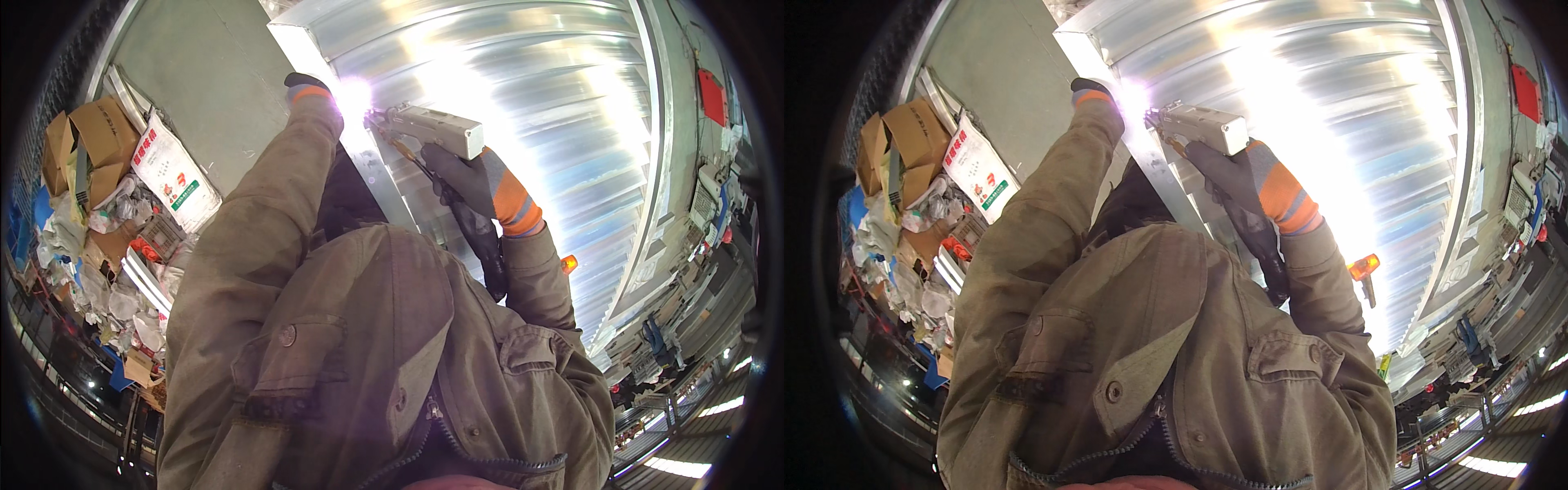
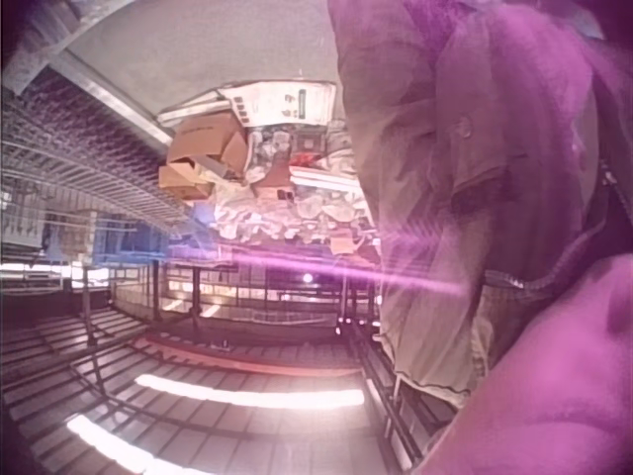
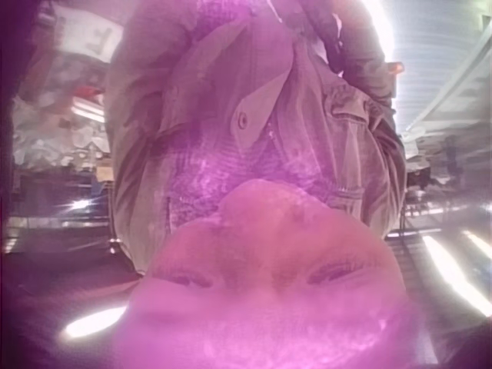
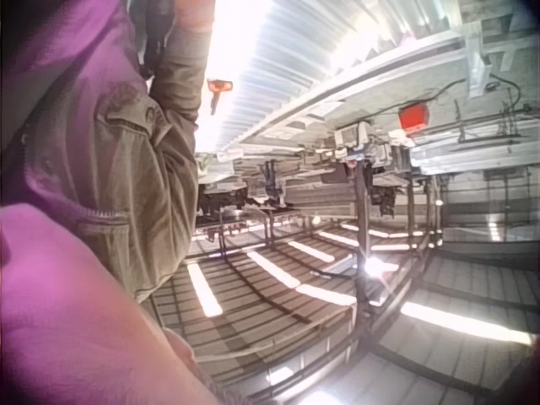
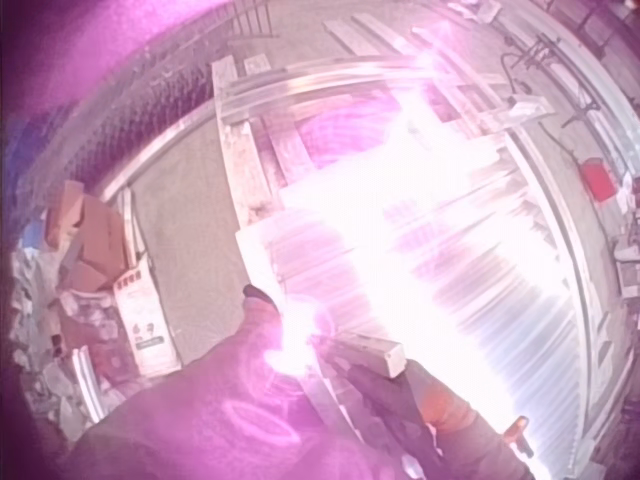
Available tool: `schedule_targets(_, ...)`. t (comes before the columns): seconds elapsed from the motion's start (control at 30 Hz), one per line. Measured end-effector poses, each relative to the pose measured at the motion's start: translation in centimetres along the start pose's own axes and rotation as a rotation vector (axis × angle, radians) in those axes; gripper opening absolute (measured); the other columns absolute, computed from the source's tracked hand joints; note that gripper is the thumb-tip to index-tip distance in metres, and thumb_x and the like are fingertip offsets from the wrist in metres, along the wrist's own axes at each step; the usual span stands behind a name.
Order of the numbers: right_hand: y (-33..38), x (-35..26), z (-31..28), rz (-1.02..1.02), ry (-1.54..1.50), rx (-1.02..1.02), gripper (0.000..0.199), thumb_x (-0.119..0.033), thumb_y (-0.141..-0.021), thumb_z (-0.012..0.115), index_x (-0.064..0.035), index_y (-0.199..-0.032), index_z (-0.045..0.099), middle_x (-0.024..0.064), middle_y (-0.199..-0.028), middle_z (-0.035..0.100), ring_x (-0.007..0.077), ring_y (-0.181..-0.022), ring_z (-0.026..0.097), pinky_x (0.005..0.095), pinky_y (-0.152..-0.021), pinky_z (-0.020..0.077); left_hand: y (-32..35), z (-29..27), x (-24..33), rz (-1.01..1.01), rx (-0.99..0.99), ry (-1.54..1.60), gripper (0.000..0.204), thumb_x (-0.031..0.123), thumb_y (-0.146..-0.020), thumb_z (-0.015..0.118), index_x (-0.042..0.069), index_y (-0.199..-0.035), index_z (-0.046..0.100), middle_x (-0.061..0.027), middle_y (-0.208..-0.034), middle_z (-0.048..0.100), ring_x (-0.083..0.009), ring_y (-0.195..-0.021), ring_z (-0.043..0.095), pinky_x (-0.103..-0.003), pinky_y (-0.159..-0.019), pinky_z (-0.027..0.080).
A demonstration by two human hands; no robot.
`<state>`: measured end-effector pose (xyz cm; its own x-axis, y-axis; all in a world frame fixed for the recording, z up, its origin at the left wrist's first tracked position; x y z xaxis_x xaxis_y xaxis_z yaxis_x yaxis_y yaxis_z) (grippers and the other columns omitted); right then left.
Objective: The person positions a large corrugated metal panel on a frame, then uses a rubber mallet to tap and align the edges. They then use a welding torch to weld the panel to the frame along multiple seams.
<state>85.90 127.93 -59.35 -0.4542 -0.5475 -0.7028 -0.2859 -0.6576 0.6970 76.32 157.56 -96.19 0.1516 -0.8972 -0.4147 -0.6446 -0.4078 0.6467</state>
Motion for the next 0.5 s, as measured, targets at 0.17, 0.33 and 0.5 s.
schedule_targets(0.17, 0.2, 0.2, -0.1, -0.008, -0.007, 0.017, 0.036, -0.033, -0.112, 0.069, 0.0003, -0.126, 0.071, 0.0043, -0.081, 0.069, 0.0127, -0.068, 0.068, 0.0300, -0.061, 0.0563, -2.7, 3.2, 1.1, -0.043, -0.002, 0.028, 0.023, 0.023, -0.107, 0.069, 0.021, -0.124, 0.084, 0.0004, -0.123, 0.082, -0.0192, -0.106, 0.077, -0.043, -0.082, 0.058)
schedule_targets(0.33, 0.3, 0.4, 0.0, -0.016, -0.004, 0.020, 0.044, -0.036, -0.112, 0.069, -0.0014, -0.140, 0.072, 0.0011, -0.079, 0.069, 0.0097, -0.066, 0.063, 0.0301, -0.060, 0.0513, -1.9, 2.4, 0.9, -0.023, -0.010, -0.001, 0.025, 0.024, -0.107, 0.068, 0.021, -0.126, 0.083, -0.0003, -0.125, 0.081, -0.0203, -0.109, 0.077, -0.044, -0.084, 0.058)
schedule_targets(0.5, 0.8, 0.4, -0.1, -0.018, -0.018, 0.020, 0.043, -0.035, -0.112, 0.069, -0.0007, -0.138, 0.073, 0.0008, -0.078, 0.069, 0.0096, -0.067, 0.063, 0.0299, -0.060, 0.0517, -0.3, 0.0, 0.3, -0.025, 0.034, -0.006, 0.027, 0.026, -0.107, 0.068, 0.021, -0.129, 0.083, -0.0019, -0.129, 0.081, -0.0222, -0.115, 0.077, -0.048, -0.089, 0.057)
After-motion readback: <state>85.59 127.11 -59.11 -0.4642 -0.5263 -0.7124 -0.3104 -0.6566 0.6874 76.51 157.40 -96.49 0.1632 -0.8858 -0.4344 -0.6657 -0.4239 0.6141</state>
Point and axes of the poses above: each hand's wrist, its own y-axis away from the middle knuckle, its own z-axis out of the palm, x = y × z, the point moved 5 cm from there along -y, towards the middle knuckle
